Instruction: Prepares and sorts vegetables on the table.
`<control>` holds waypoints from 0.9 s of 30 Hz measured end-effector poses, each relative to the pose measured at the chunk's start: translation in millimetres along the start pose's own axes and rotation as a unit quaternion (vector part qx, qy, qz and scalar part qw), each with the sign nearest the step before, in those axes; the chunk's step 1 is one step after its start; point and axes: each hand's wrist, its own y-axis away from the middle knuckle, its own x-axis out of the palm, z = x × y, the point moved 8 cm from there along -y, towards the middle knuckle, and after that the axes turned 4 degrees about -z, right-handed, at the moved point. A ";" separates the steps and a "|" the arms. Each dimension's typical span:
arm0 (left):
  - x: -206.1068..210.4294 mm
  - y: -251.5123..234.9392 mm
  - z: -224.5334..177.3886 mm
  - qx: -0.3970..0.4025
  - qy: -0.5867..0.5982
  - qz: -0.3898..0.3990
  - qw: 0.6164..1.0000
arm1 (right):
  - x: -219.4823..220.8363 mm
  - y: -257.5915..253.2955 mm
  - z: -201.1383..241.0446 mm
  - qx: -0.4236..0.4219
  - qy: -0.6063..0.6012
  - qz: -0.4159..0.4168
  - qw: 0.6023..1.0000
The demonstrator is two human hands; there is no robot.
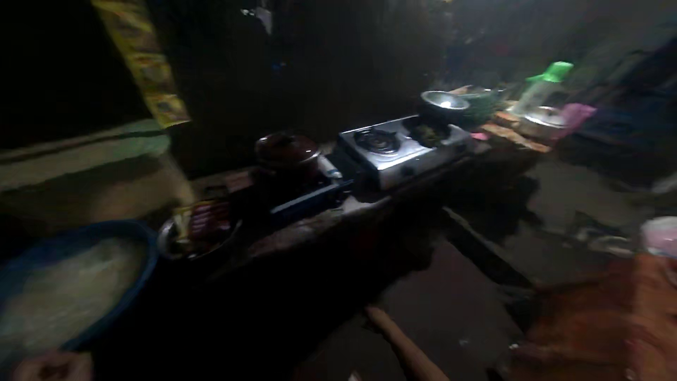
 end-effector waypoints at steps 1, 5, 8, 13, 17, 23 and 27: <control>25.5 6.7 -44.5 0.048 0.025 0.023 0.998 | 11.9 -7.3 -60.3 0.025 -0.042 0.026 0.998; 149.8 67.9 -215.6 0.250 0.113 0.109 0.956 | 44.3 13.7 -251.4 0.145 -0.172 0.031 0.974; 266.2 145.7 -312.2 0.344 0.025 0.413 0.843 | 38.6 38.0 -338.0 0.196 -0.248 0.007 0.949; 390.7 253.3 -415.0 0.369 -0.135 0.663 0.637 | -33.3 78.0 -428.0 0.270 -0.397 -0.213 0.851; 463.5 282.0 -505.0 0.423 -0.136 0.647 0.620 | -56.7 82.7 -508.0 0.318 -0.422 -0.278 0.802; 575.8 320.4 -637.9 0.472 -0.162 0.661 0.560 | -40.7 70.2 -602.7 0.353 -0.511 -0.200 0.758; 625.4 366.8 -752.3 0.541 -0.131 0.652 0.515 | -32.0 45.2 -662.7 0.363 -0.548 -0.149 0.739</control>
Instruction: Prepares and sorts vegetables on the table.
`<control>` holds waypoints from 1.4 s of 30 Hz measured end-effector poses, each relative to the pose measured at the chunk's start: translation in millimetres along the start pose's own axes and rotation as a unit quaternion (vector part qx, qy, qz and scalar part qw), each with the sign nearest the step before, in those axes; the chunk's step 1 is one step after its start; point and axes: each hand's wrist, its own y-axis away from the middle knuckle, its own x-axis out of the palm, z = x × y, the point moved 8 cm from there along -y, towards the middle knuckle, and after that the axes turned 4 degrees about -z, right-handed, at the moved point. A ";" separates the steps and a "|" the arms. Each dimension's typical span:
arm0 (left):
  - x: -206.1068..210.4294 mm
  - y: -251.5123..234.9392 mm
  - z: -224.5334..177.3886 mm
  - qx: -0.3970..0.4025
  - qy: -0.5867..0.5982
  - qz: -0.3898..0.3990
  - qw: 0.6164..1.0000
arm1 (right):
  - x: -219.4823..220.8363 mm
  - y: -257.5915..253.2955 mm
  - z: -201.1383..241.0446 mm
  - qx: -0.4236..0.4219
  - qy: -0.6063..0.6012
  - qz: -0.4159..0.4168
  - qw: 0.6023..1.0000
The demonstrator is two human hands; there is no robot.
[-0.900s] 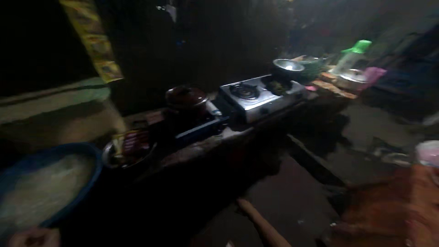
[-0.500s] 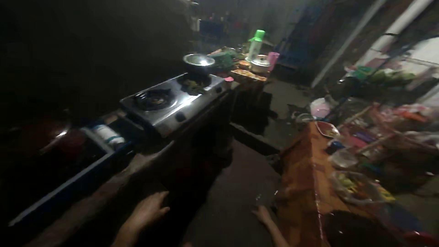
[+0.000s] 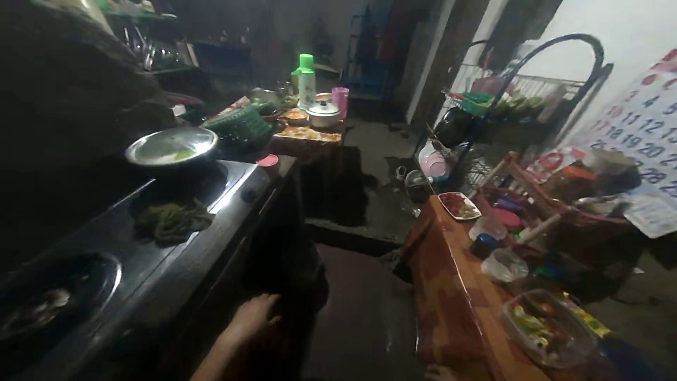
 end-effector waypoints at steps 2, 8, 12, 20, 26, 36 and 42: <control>-42.7 -46.3 -35.7 0.048 -0.023 -0.026 0.998 | -23.6 -13.3 22.4 -0.001 -0.035 -0.020 0.999; -214.8 -190.8 -111.9 0.110 -0.063 -0.205 0.971 | -115.0 -77.0 124.7 -0.030 -0.076 -0.001 0.997; -319.3 -287.1 -74.0 0.014 -0.071 -0.314 0.947 | -184.7 -160.8 187.2 -0.089 -0.050 -0.017 0.995; -434.6 -346.9 39.0 -0.184 -0.080 -0.420 0.885 | -264.3 -235.7 461.7 -0.277 0.077 0.056 0.956; -450.2 -396.4 79.8 -0.232 -0.131 -0.367 0.891 | -231.1 -223.6 650.7 -0.404 0.101 0.152 0.897; -547.8 -329.6 113.9 -0.303 -0.068 -0.445 0.840 | -189.9 -208.3 833.8 -0.515 0.166 0.277 0.794; -580.4 -304.4 182.5 -0.371 0.017 -0.446 0.814 | -153.9 -199.0 942.3 -0.586 0.167 0.322 0.724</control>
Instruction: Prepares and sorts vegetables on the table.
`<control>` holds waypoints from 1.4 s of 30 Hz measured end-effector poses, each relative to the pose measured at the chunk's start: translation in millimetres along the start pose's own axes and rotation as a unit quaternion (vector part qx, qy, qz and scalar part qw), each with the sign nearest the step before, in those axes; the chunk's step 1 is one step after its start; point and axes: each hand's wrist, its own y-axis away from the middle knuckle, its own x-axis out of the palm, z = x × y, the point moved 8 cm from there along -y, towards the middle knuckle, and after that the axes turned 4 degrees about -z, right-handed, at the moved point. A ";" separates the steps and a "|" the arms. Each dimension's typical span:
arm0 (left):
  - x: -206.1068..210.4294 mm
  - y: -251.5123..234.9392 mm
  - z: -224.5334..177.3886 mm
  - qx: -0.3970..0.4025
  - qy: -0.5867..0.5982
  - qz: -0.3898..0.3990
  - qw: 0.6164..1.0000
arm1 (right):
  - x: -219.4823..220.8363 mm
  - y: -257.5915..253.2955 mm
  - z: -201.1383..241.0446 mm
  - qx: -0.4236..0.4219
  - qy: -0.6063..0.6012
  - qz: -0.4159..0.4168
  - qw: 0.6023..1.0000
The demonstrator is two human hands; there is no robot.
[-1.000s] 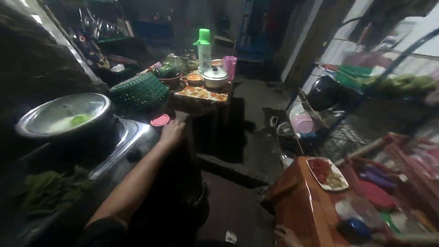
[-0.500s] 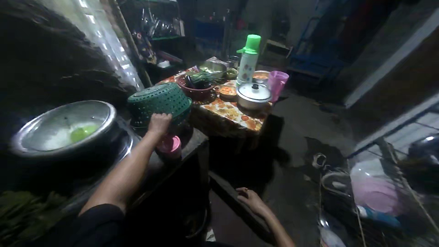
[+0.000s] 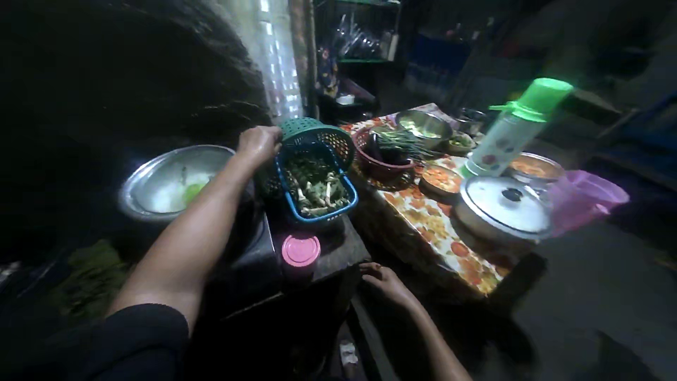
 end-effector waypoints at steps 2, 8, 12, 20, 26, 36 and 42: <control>2.0 -9.9 4.9 -0.017 0.011 0.005 1.000 | -12.5 -23.7 8.1 -0.008 -0.008 0.016 1.000; 6.3 -46.8 11.6 -0.085 -0.006 0.001 0.996 | -50.7 -78.8 16.6 -0.039 -0.039 0.029 0.998; 15.3 -69.4 20.6 -0.125 -0.026 -0.013 0.992 | -69.4 -105.3 28.8 -0.059 -0.082 0.003 0.995; 40.6 -94.2 55.3 -0.219 -0.050 -0.009 0.974 | -67.2 -128.2 22.5 -0.055 -0.110 0.081 0.989; 47.0 -103.1 53.6 -0.220 -0.050 -0.041 0.973 | -93.1 -132.5 16.3 -0.076 -0.048 0.086 0.992; 21.8 -89.7 -9.7 -0.009 -0.067 -0.190 0.980 | -113.0 -200.8 82.8 -0.052 0.087 0.043 0.994; 17.2 -22.8 -39.6 -0.038 0.106 -0.245 0.963 | -72.9 -237.3 107.9 0.007 0.098 0.102 0.990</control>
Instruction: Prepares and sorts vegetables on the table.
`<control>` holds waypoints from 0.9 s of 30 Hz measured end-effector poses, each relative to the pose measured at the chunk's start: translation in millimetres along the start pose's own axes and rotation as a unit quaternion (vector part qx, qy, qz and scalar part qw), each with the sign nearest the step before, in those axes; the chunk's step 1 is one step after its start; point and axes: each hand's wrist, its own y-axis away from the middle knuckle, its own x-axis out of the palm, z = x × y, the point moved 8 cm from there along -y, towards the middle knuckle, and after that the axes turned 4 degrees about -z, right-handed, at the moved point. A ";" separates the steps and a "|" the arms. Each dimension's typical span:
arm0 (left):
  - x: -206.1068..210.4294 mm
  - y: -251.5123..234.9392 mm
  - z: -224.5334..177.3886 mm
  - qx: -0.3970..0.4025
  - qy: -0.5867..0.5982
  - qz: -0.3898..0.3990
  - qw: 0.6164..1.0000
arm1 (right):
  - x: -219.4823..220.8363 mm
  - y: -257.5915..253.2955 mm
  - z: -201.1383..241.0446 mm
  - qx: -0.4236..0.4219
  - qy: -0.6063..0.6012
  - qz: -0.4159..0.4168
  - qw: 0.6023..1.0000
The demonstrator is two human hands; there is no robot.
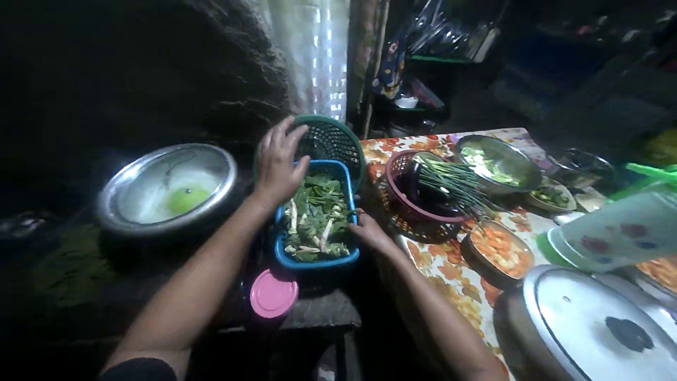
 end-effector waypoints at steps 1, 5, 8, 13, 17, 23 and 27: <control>-6.6 17.5 2.6 -0.024 0.042 -0.009 0.999 | -2.5 3.6 5.6 0.006 0.000 0.001 1.000; -26.1 90.3 31.6 -0.092 0.150 -0.074 0.982 | -30.5 6.5 11.7 0.003 -0.033 0.002 0.999; -32.2 140.3 51.7 -0.121 0.166 -0.072 0.976 | -70.1 30.0 19.4 -0.027 -0.088 -0.035 0.995; -34.2 197.8 57.4 -0.103 0.168 -0.016 0.980 | -151.4 100.3 43.1 0.001 -0.089 -0.155 0.984; -39.0 229.4 53.4 -0.087 0.152 0.023 0.984 | -195.5 135.1 28.9 -0.023 -0.053 -0.203 0.977; -49.7 258.0 51.8 -0.051 0.150 0.046 0.986 | -162.0 139.4 23.3 -0.017 -0.063 -0.211 0.975; -63.3 272.0 50.6 -0.026 0.137 0.055 0.989 | -95.8 95.1 15.9 -0.026 -0.105 -0.174 0.979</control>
